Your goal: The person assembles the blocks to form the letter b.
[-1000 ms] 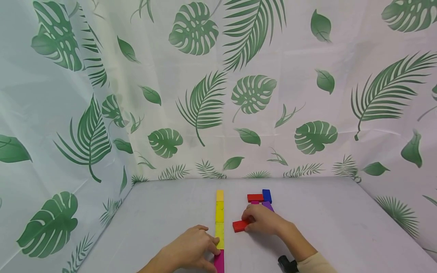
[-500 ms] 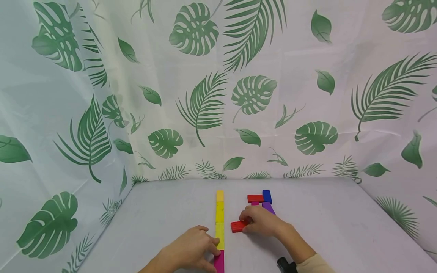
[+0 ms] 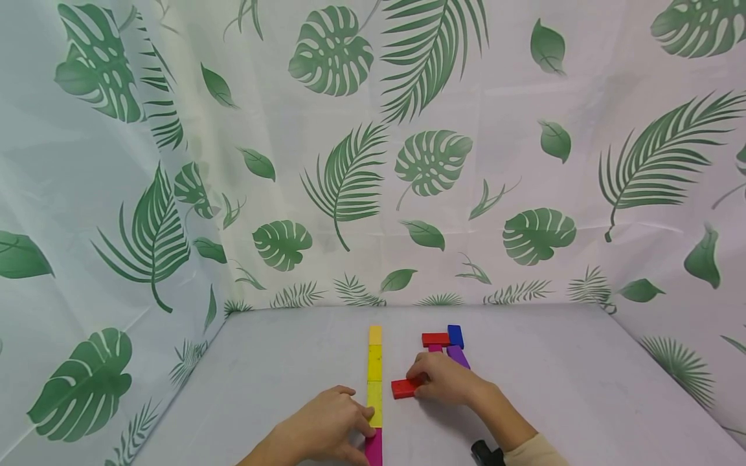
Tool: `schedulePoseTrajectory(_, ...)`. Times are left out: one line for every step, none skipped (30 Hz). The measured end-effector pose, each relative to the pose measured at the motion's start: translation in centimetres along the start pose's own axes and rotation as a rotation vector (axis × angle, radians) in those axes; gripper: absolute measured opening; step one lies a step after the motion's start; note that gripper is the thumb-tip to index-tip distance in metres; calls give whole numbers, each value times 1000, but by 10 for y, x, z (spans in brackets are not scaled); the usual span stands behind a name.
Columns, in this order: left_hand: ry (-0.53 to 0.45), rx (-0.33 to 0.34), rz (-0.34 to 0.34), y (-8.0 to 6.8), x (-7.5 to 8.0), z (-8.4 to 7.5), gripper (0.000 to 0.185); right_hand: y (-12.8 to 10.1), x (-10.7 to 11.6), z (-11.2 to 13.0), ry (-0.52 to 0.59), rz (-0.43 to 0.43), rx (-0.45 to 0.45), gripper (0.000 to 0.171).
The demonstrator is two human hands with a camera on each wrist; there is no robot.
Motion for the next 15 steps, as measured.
schedulePoseTrajectory(0, -1, -1, 0, 0, 0, 38, 0, 0, 1, -1, 2, -1, 24)
schedulePoseTrajectory(-1, -2, -1, 0, 0, 0, 38, 0, 0, 1, -1, 5, 0, 25)
schedulePoseTrajectory(-1, -3, -1, -1, 0, 0, 38, 0, 0, 1, 0, 8, 1, 25)
schedulePoseTrajectory(-2, -3, 0, -1, 0, 0, 38, 0, 0, 2, 1, 11, 2, 25)
schedulePoseTrajectory(-6, -2, 1, -1, 0, 0, 37, 0, -1, 2, 3, 14, 4, 25)
schedulePoseTrajectory(-11, 0, 2, -1, 0, -1, 37, 1, -1, 2, 5, 16, 6, 26)
schedulePoseTrajectory(-16, 3, 2, -1, 0, -1, 37, 1, -2, 2, 7, 19, 10, 26)
schedulePoseTrajectory(-20, 5, 2, -1, 0, -1, 37, 2, -2, 2, 9, 21, 13, 26)
schedulePoseTrajectory(-25, 8, 3, -1, 0, -1, 37, 2, -3, 2, 11, 23, 16, 26)
schedulePoseTrajectory(-29, 9, 3, -1, 0, -1, 37, 2, -3, 2, 12, 24, 17, 26)
schedulePoseTrajectory(-31, 10, 2, -1, 0, -1, 37, 2, -4, 3, 13, 24, 19, 26)
schedulePoseTrajectory(-31, 8, 1, -1, 0, 0, 37, 3, -4, 3, 13, 25, 21, 27)
schedulePoseTrajectory(-31, 7, 1, -1, 0, 0, 37, 3, -4, 3, 12, 25, 23, 27)
schedulePoseTrajectory(-29, 3, 1, -1, 1, 0, 37, 3, -4, 3, 9, 26, 23, 27)
schedulePoseTrajectory(-26, -1, 0, -1, 1, 0, 37, 3, -4, 4, 9, 27, 21, 27)
Point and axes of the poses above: each hand's wrist, its own y-axis towards the middle knuckle, its own x-axis out of the back of the hand, z = x × y, the point moved 2 cm from there along y, towards the middle knuckle, and after that the axes turned 1 degree about z, right-handed, at the moved point
